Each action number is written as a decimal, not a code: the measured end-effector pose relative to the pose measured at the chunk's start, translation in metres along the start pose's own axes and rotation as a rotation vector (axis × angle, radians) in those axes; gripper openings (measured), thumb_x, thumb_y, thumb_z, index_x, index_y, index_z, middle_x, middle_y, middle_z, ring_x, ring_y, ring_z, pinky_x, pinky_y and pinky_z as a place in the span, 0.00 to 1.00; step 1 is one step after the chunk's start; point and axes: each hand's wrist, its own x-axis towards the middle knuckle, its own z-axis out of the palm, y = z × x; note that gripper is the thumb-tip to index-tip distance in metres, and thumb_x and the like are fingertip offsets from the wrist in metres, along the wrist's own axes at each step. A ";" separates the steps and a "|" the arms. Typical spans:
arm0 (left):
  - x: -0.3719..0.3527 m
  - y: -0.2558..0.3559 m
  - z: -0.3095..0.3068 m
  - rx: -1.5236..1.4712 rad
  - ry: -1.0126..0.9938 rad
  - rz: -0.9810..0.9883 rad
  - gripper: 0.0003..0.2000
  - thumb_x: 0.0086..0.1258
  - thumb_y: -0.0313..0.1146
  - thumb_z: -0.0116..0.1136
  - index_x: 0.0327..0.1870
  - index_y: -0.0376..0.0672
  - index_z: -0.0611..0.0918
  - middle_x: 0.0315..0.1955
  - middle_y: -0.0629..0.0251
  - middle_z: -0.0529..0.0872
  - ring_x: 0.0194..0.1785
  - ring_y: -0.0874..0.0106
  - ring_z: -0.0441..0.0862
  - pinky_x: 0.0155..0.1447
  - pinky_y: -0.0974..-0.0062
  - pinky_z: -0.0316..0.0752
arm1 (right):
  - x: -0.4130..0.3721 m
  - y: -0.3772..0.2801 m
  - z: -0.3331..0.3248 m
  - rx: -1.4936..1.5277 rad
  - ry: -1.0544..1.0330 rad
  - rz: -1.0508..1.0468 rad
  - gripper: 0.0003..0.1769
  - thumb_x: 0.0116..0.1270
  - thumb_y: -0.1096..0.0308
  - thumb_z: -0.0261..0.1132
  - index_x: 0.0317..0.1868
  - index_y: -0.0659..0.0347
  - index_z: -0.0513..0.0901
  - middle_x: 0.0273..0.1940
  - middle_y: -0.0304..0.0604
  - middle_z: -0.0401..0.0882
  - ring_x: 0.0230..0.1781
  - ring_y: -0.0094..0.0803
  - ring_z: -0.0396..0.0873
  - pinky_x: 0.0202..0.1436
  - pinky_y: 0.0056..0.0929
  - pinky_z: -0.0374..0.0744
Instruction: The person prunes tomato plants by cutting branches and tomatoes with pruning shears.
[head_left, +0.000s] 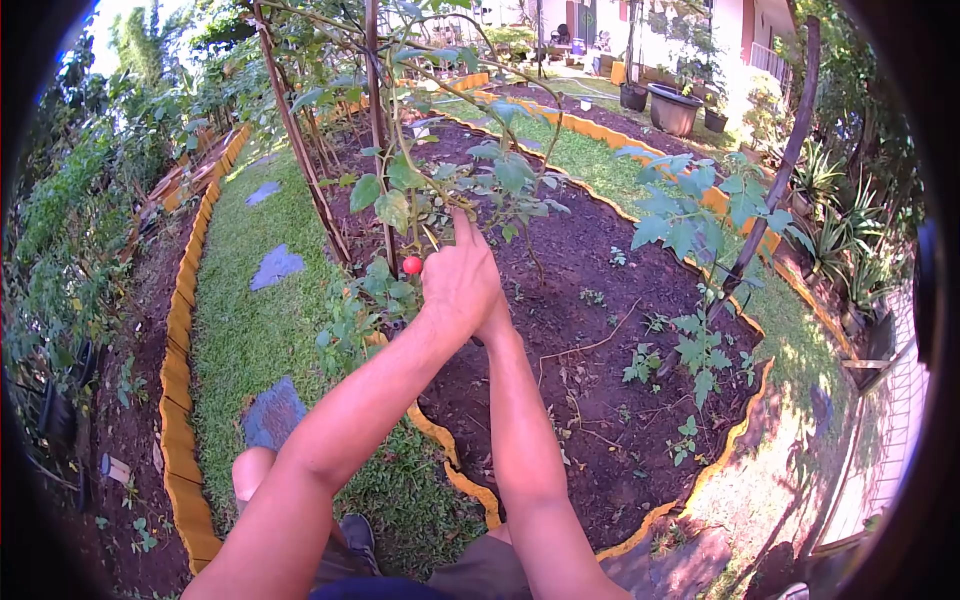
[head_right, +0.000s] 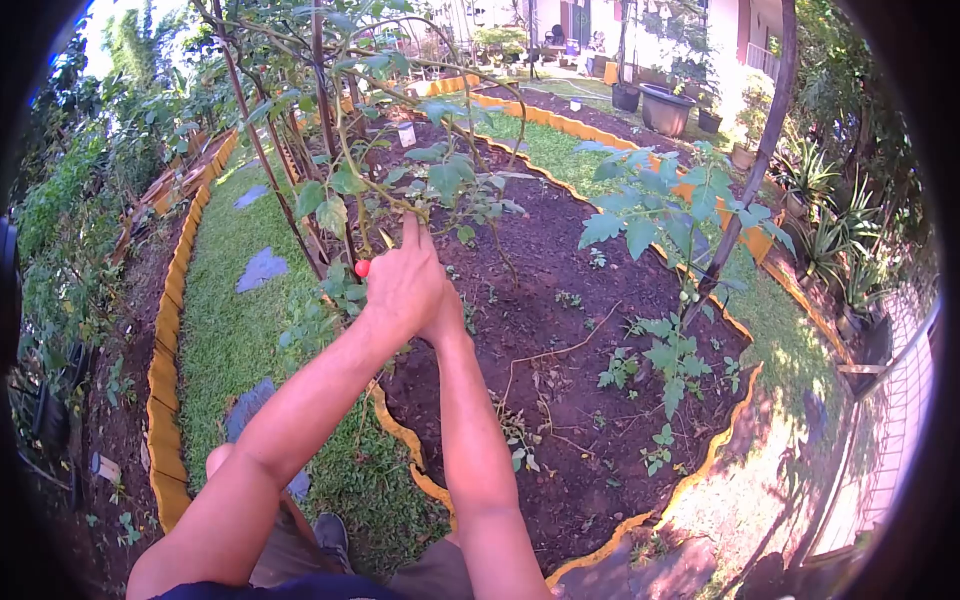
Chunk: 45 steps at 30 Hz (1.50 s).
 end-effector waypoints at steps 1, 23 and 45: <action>-0.009 0.002 -0.008 -0.021 0.006 0.027 0.26 0.66 0.32 0.56 0.63 0.22 0.74 0.71 0.35 0.67 0.38 0.52 0.90 0.37 0.60 0.85 | -0.001 -0.004 -0.003 0.032 0.029 0.009 0.46 0.64 0.58 0.73 0.77 0.60 0.61 0.69 0.56 0.70 0.67 0.42 0.73 0.67 0.38 0.72; -0.061 -0.150 -0.029 -1.020 0.060 -0.230 0.06 0.68 0.23 0.55 0.43 0.39 0.80 0.35 0.69 0.86 0.25 0.84 0.75 0.28 0.81 0.70 | -0.002 -0.048 -0.032 -0.389 -0.022 0.372 0.25 0.55 0.54 0.67 0.51 0.58 0.83 0.43 0.57 0.87 0.49 0.58 0.85 0.55 0.51 0.80; 0.108 -0.217 0.105 -1.894 -0.744 -0.244 0.17 0.65 0.22 0.69 0.55 0.36 0.81 0.57 0.56 0.85 0.46 0.63 0.88 0.40 0.76 0.86 | 0.024 -0.065 -0.030 -0.421 -0.183 0.492 0.19 0.58 0.52 0.67 0.43 0.56 0.85 0.43 0.52 0.88 0.49 0.54 0.85 0.56 0.50 0.79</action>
